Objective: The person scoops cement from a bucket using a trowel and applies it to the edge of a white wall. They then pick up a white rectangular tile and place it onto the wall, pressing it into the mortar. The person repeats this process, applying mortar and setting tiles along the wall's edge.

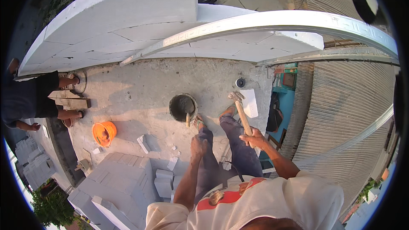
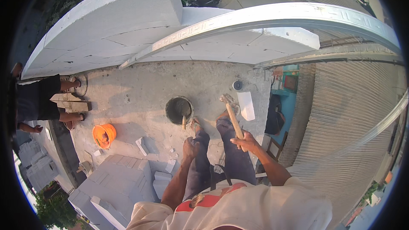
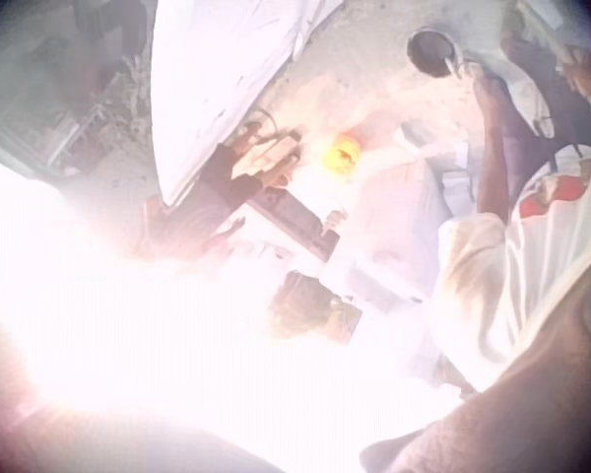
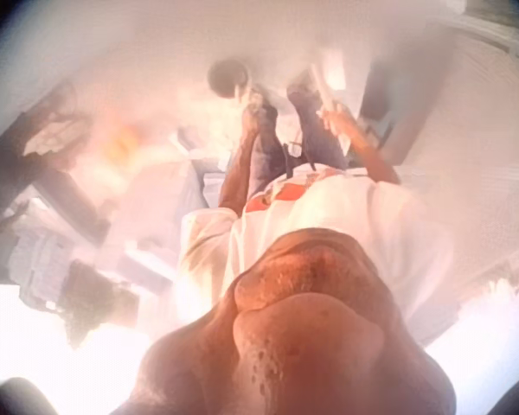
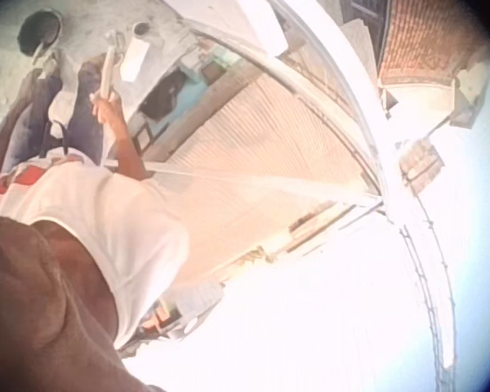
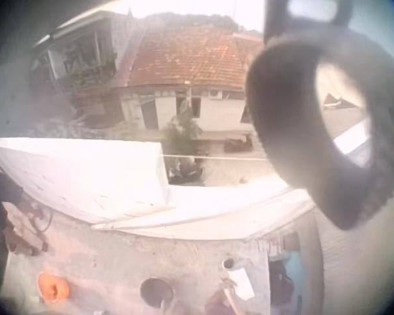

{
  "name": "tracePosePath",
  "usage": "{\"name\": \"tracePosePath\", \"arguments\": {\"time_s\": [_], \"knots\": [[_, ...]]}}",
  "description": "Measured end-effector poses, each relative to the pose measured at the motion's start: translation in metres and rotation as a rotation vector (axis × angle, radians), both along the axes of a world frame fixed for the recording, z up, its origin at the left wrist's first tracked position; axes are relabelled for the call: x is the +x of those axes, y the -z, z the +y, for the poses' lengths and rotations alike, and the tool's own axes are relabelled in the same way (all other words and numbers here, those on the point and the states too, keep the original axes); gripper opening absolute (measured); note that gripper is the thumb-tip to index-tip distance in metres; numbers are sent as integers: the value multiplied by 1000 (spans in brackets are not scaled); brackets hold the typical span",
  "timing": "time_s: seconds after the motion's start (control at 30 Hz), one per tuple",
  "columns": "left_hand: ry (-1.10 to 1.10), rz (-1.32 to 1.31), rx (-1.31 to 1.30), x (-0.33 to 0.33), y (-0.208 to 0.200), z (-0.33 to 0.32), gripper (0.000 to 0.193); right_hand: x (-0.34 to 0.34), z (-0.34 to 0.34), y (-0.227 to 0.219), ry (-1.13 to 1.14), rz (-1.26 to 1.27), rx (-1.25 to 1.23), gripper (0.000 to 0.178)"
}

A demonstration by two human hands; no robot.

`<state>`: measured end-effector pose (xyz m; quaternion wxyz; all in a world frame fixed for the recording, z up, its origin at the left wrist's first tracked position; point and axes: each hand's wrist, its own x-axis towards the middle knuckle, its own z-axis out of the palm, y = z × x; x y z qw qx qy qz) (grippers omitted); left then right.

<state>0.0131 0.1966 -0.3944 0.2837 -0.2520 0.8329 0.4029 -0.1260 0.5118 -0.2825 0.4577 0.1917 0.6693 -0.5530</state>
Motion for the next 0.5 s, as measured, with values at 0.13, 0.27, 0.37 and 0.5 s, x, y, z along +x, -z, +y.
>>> {"name": "tracePosePath", "arguments": {"time_s": [0.13, 0.27, 0.37, 0.5], "knots": [[178, 283, 65, -166, -91, 30, 48, -21, 47, -115, 55, 243, 217, 42], [383, 648, -59, -316, -174, 83, 50, -52, 69, -160, 188, 349, 278, 45], [441, 891, -140, -405, -222, 115, 62, -67, 85, -173, 281, 606, 226, 57], [549, 991, -295, -477, -264, 147, 75, -83, 81, -206, 360, 739, 282, 72]]}}
